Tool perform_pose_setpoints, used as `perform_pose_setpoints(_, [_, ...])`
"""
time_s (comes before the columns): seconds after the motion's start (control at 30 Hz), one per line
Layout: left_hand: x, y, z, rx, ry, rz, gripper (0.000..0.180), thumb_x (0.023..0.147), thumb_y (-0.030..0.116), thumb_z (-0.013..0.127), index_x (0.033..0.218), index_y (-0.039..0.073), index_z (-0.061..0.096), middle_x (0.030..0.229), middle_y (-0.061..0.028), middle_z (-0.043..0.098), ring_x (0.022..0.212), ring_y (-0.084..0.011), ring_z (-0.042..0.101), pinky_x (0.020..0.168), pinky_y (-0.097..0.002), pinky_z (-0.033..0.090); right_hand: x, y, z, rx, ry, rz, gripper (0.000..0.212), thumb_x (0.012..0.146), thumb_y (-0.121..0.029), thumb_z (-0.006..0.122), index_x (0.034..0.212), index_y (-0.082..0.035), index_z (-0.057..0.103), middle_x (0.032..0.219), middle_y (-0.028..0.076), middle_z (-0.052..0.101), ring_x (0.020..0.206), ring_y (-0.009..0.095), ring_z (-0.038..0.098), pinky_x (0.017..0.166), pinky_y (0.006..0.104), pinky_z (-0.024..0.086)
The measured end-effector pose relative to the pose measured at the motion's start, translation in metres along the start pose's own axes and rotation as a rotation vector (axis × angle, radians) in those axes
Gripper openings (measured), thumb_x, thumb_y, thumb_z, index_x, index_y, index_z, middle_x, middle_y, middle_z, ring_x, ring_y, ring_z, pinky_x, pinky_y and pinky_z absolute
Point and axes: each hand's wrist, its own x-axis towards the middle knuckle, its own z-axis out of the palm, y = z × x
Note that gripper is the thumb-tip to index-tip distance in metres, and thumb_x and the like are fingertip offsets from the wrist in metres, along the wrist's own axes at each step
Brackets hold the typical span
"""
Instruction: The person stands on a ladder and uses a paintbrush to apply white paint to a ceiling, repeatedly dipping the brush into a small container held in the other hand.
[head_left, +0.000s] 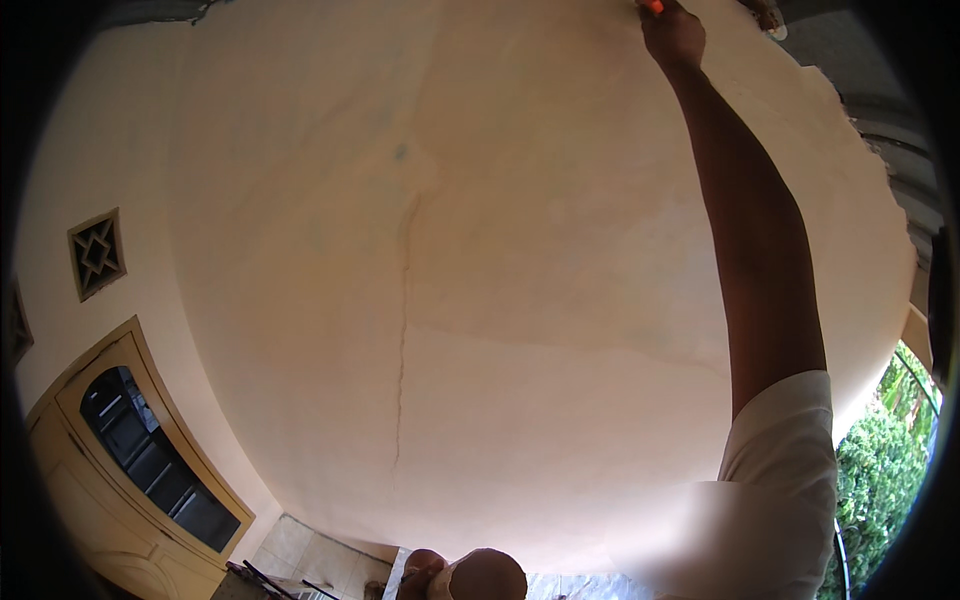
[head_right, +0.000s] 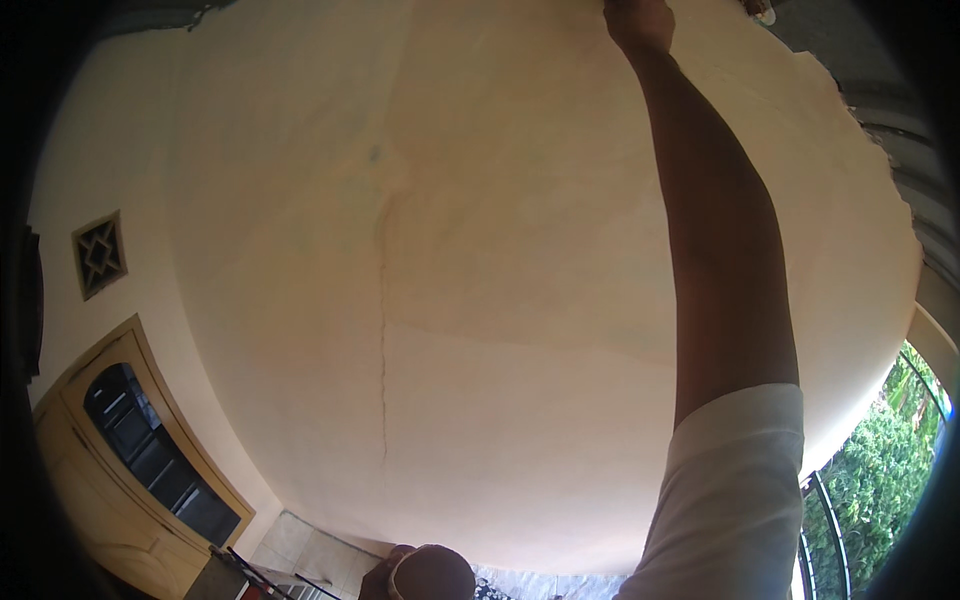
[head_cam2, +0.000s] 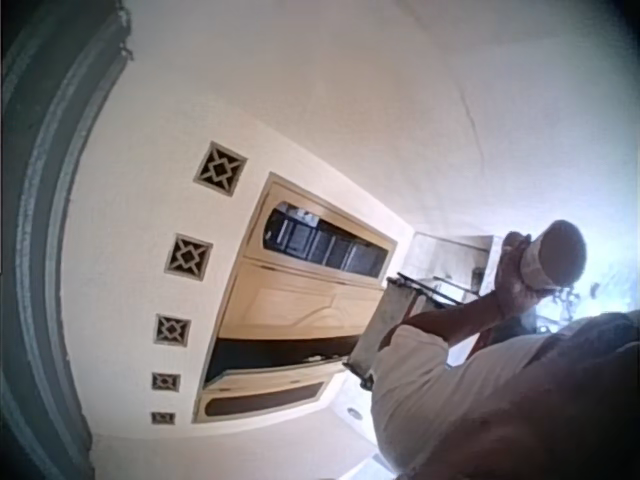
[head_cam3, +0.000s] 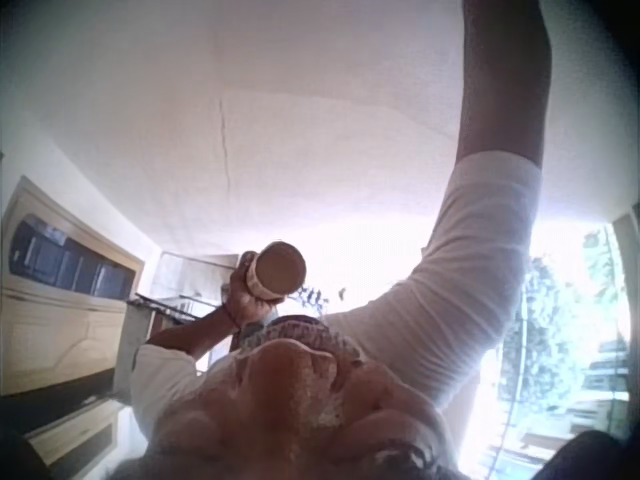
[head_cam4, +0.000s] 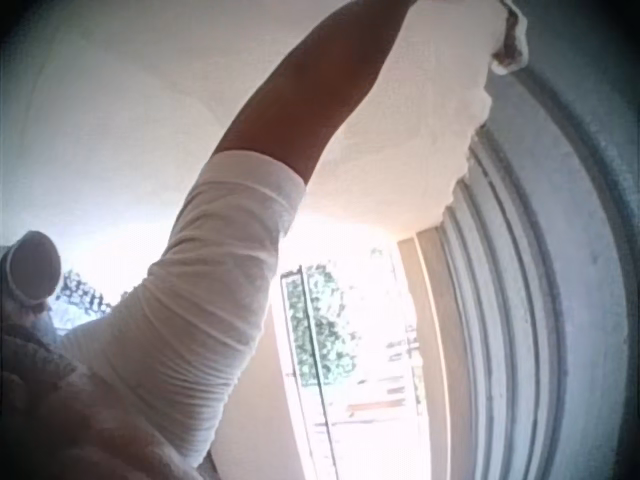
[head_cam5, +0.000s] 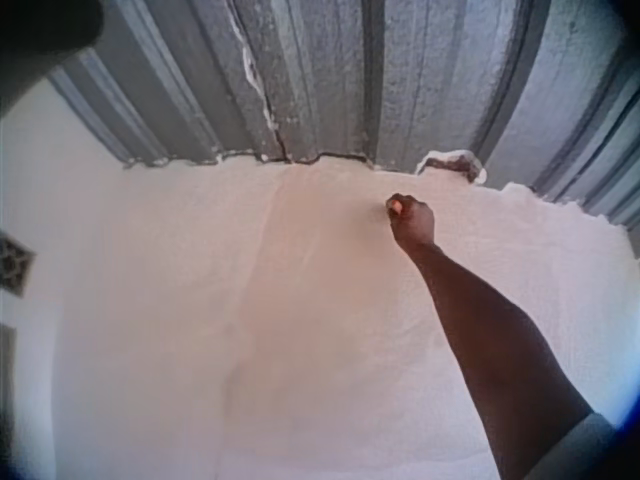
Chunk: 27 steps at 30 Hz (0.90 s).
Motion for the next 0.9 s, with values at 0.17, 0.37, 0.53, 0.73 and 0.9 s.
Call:
perform_pose_setpoints(0.17, [-0.01,0.021,0.029,-0.018,0.016,-0.075,0.053,0.096,0.06,0.061,0.134,0.024,0.064,0.13,-0.0058,0.07,0.122,-0.0302,0.066,0.083,-0.0546,0.062,-0.051,-0.086,0.063,0.057,-0.19,-0.154,0.014,0.092,-0.026,0.063,0.104,-0.021,0.068,0.103,0.01,0.073,0.089,0.037,0.072,0.076,0.0507,0.058])
perform_pose_setpoints(0.37, [-0.022,0.034,0.053,0.478,0.001,0.372,0.052,0.1,0.059,0.06,0.134,0.021,0.062,0.121,-0.0047,0.071,0.104,-0.0241,0.073,0.062,-0.0416,0.064,-0.104,-0.169,0.058,0.717,-0.286,0.297,0.017,0.085,-0.021,0.074,0.101,-0.014,0.077,0.094,0.013,0.077,0.089,0.032,0.075,0.085,0.0444,0.06])
perform_pose_setpoints(0.53, [-0.02,0.037,0.036,-0.279,-0.064,-0.126,0.049,0.1,0.058,0.061,0.134,0.022,0.062,0.12,-0.0013,0.071,0.107,-0.0193,0.071,0.063,-0.0398,0.063,-0.112,0.009,-0.031,0.673,0.153,0.599,0.012,0.079,-0.009,0.08,0.089,-0.005,0.076,0.076,0.004,0.073,0.068,0.012,0.067,0.067,0.0299,0.056])
perform_pose_setpoints(0.73, [-0.013,0.04,0.036,-0.309,-0.077,-0.16,0.052,0.098,0.056,0.063,0.137,0.021,0.06,0.125,-0.0036,0.068,0.114,-0.0202,0.067,0.07,-0.0414,0.062,-0.143,0.1,-0.136,-0.21,0.169,0.29,0.009,0.083,-0.016,0.075,0.092,-0.019,0.073,0.092,0.005,0.069,0.082,0.031,0.07,0.069,0.045,0.058])
perform_pose_setpoints(0.9, [-0.008,0.035,0.039,-0.321,-0.069,-0.12,0.054,0.097,0.054,0.066,0.137,0.019,0.06,0.128,-0.0057,0.066,0.117,-0.0229,0.064,0.073,-0.0424,0.062,-0.246,-0.013,-0.093,0.187,-0.213,-0.169,0.019,0.077,-0.007,0.072,0.094,-0.015,0.07,0.1,0.003,0.072,0.09,0.028,0.069,0.074,0.0413,0.058])
